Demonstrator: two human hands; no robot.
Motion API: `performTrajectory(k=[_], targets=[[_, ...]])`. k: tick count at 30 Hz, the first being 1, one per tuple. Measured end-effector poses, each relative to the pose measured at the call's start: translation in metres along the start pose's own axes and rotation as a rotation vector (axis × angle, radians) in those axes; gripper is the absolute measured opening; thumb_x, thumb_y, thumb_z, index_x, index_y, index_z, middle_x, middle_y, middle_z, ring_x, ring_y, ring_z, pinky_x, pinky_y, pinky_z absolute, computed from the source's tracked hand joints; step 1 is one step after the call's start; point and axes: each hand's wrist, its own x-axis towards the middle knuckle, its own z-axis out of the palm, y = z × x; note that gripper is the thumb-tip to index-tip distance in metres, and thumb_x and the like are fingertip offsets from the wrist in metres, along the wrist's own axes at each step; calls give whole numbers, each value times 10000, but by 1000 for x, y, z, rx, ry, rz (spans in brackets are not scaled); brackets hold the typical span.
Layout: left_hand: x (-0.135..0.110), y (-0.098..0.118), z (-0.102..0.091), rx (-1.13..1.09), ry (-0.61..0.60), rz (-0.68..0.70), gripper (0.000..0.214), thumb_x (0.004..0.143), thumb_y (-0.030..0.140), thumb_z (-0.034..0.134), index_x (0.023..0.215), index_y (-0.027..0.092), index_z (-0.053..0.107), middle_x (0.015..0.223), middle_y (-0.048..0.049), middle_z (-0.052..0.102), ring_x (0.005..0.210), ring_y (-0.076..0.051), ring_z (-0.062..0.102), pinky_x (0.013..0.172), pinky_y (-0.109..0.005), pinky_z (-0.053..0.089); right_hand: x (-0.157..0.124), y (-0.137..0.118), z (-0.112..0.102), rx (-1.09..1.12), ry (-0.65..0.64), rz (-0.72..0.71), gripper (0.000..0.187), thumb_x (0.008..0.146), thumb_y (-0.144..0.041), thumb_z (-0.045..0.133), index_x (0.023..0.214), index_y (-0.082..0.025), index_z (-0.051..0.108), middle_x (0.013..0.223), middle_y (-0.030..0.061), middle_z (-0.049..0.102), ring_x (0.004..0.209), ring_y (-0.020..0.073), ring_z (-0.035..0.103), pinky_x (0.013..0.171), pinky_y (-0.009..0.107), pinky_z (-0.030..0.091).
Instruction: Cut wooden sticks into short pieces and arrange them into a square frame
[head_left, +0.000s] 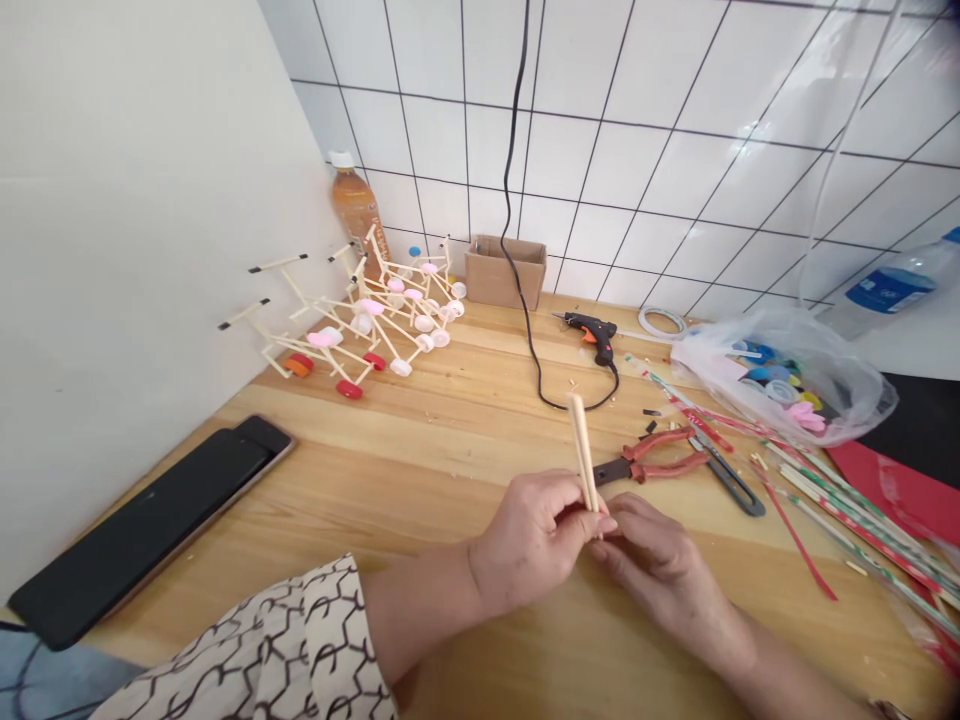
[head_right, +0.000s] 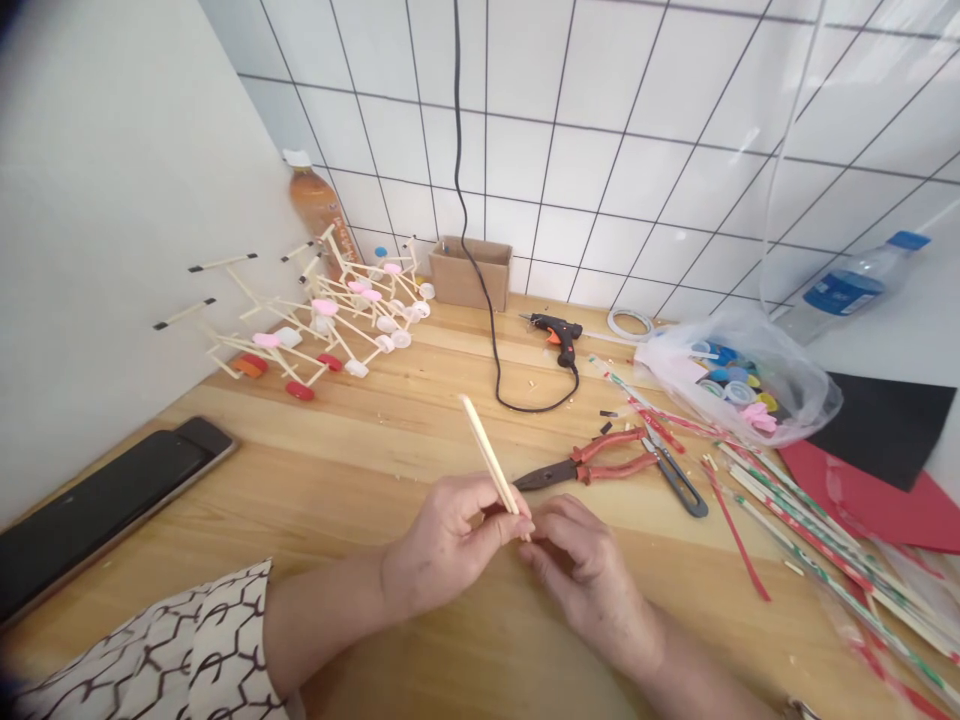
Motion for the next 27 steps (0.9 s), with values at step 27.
performTrajectory(k=[27], targets=[[-2,-5,-5,355,-11,259,241,890,259,432,774,130,600,718,-49,612,678,-123,551,648,-246,469,4,4,-25,-351,200,159,272,870,-289,453,661,-184,591,521,-3,565,465,127,505,439,219,385]])
